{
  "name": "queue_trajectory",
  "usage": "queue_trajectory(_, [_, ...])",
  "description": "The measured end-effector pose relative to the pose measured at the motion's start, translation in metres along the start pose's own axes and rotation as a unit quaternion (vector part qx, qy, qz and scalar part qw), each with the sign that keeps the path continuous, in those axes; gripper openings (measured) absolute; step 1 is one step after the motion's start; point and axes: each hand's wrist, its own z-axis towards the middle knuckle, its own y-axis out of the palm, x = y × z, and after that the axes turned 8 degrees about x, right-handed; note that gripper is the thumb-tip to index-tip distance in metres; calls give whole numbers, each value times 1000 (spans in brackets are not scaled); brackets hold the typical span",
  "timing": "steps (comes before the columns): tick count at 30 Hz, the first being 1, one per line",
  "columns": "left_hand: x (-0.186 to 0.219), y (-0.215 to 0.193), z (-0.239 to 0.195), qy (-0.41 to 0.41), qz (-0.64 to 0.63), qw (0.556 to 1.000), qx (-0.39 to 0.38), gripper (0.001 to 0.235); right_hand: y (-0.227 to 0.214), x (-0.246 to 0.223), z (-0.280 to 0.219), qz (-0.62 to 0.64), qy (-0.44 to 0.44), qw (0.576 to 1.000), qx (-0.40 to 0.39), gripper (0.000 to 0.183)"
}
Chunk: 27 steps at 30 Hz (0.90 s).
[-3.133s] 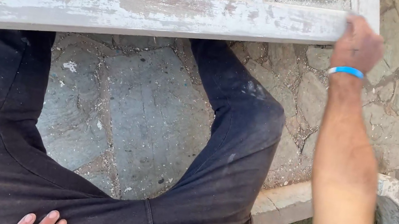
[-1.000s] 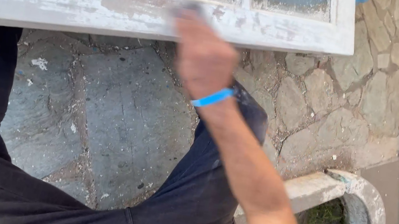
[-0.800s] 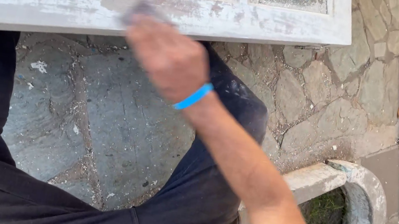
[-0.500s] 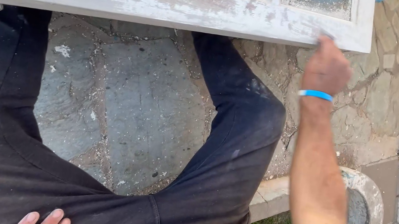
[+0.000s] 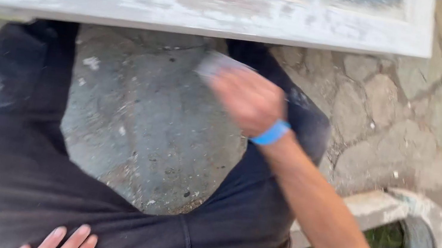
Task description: Sanding the wooden surface of a window frame using a piece of sandpaper.
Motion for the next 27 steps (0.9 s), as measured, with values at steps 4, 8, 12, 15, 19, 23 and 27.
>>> queue_trajectory(4, [6,-79,132,-41,1,999,30,54,-87,41,-66,-139,121,982,-38,20])
queue_trajectory(8, [-18,-135,237,-58,-146,988,10,46,-114,43,-127,-114,349,918,151,31])
queue_trajectory(12, [-70,-139,339,-105,-96,980,139,44,-89,-12,-140,-44,458,879,125,24])
queue_trajectory(15, [-133,-87,369,-252,62,964,58,76,-86,-25,-135,-3,425,897,121,21])
queue_trajectory(19, [-130,-54,410,-347,100,932,-33,99,-86,-19,-138,4,422,898,126,19])
queue_trajectory(23, [-45,-17,457,-281,86,949,-116,97,-93,-20,-125,21,413,903,114,23])
queue_trajectory(27, [48,5,507,-191,34,964,-184,95,-92,-14,-140,35,423,895,137,20])
